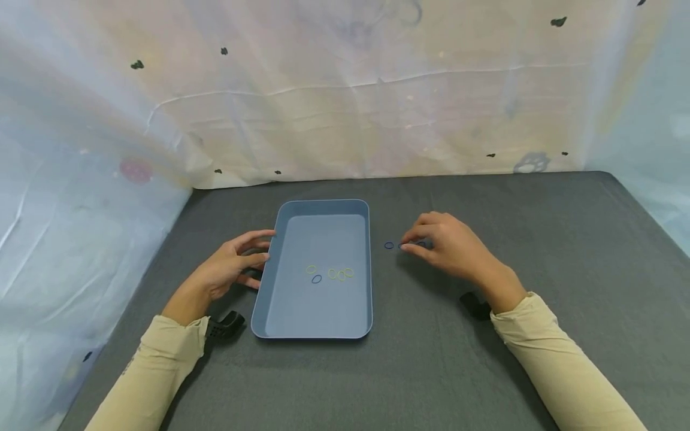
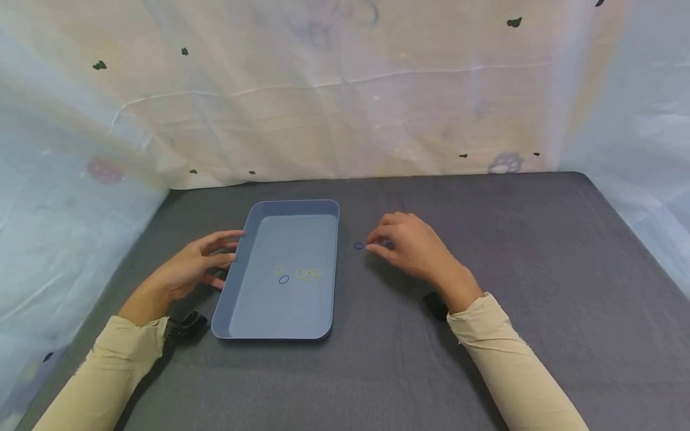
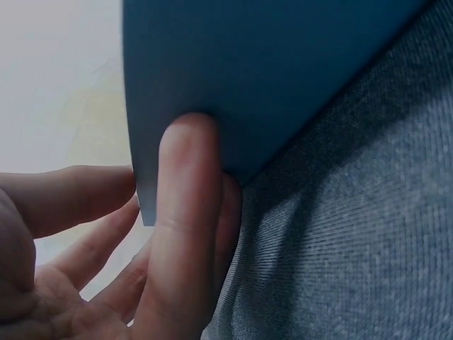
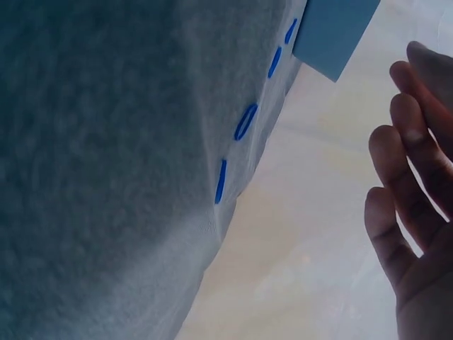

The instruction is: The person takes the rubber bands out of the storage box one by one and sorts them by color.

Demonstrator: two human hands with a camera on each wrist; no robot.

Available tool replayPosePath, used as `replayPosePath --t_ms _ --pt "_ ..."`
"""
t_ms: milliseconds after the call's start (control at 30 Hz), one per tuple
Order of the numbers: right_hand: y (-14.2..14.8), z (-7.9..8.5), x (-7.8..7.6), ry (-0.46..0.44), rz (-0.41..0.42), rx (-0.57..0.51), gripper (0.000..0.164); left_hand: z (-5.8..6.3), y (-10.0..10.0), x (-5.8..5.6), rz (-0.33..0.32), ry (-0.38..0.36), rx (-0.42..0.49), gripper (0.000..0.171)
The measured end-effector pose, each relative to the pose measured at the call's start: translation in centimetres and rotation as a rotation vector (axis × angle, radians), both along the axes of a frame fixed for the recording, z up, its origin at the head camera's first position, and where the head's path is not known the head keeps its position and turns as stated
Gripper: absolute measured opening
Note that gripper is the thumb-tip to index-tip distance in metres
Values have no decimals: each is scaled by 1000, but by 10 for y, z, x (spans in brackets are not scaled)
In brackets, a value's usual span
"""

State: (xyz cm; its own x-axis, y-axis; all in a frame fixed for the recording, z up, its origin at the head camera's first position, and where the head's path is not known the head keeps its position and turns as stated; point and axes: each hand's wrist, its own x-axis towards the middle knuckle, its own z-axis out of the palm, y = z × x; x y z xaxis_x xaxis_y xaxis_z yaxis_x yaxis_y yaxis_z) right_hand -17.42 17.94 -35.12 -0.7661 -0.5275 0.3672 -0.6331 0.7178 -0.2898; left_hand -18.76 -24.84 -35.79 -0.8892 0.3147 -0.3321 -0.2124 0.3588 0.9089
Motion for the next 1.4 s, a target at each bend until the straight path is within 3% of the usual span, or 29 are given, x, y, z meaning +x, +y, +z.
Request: replayPosePath --t_ms 433,767,1200,1400 --pt "-6 -5 1 66 59 -62 10 0 0 -2 -15 14 -4 63" --pt "-21 -9 2 95 166 -119 16 -3 -1 -2 -12 25 -13 62" --pt "-57 -7 6 177 296 -48 17 -3 1 2 -16 35 -10 64" --pt "-75 -6 3 190 311 -4 16 -1 1 3 -10 49 -19 63"
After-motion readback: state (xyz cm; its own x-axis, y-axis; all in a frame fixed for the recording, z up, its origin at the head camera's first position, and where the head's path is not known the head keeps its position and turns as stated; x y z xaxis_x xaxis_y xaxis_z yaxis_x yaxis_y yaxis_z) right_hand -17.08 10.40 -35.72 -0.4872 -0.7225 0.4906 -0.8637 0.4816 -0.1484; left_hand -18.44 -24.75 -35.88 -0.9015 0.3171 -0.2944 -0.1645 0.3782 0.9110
